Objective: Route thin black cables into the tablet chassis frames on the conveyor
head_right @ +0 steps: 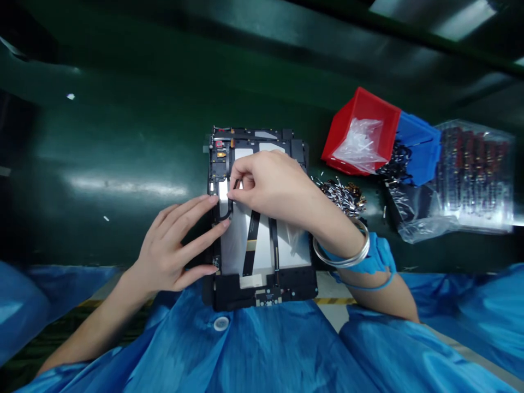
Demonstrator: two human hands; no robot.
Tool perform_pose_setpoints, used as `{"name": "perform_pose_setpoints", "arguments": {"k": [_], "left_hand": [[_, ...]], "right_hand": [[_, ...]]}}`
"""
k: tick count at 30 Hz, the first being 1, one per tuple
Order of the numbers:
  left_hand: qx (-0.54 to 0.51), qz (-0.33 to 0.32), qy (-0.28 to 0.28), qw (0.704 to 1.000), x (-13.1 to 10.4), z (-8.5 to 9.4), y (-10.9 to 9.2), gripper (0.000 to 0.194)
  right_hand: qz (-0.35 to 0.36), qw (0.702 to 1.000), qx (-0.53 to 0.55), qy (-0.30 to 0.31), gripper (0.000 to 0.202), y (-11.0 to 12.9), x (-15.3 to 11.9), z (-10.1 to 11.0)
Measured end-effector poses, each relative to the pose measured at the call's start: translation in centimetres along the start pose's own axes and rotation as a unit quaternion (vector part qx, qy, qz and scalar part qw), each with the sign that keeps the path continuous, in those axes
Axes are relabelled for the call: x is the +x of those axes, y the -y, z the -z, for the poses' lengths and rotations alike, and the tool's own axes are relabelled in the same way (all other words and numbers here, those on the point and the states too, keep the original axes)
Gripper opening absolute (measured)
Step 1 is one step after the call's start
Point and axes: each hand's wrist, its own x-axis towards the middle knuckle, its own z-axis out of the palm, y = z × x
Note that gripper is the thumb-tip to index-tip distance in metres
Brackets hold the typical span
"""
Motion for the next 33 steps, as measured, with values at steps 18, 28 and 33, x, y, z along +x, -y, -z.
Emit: {"name": "perform_pose_setpoints", "arguments": {"k": [18, 28, 33], "left_hand": [[0.011, -0.065, 0.068, 0.995, 1.5, 0.8, 0.9, 0.047], [-0.003, -0.058, 0.065, 0.996, 1.4, 0.8, 1.0, 0.048], [-0.002, -0.057, 0.065, 0.996, 1.4, 0.8, 0.9, 0.047]], "right_hand": [[-0.014, 0.987, -0.099, -0.123, 0.007, 0.1, -1.5, -0.4], [0.013, 0.987, -0.094, -0.127, 0.011, -0.4, -3.2, -1.0], [-0.02, 0.998, -0.005, -0.059, 0.008, 0.0, -1.1, -1.0]]}}
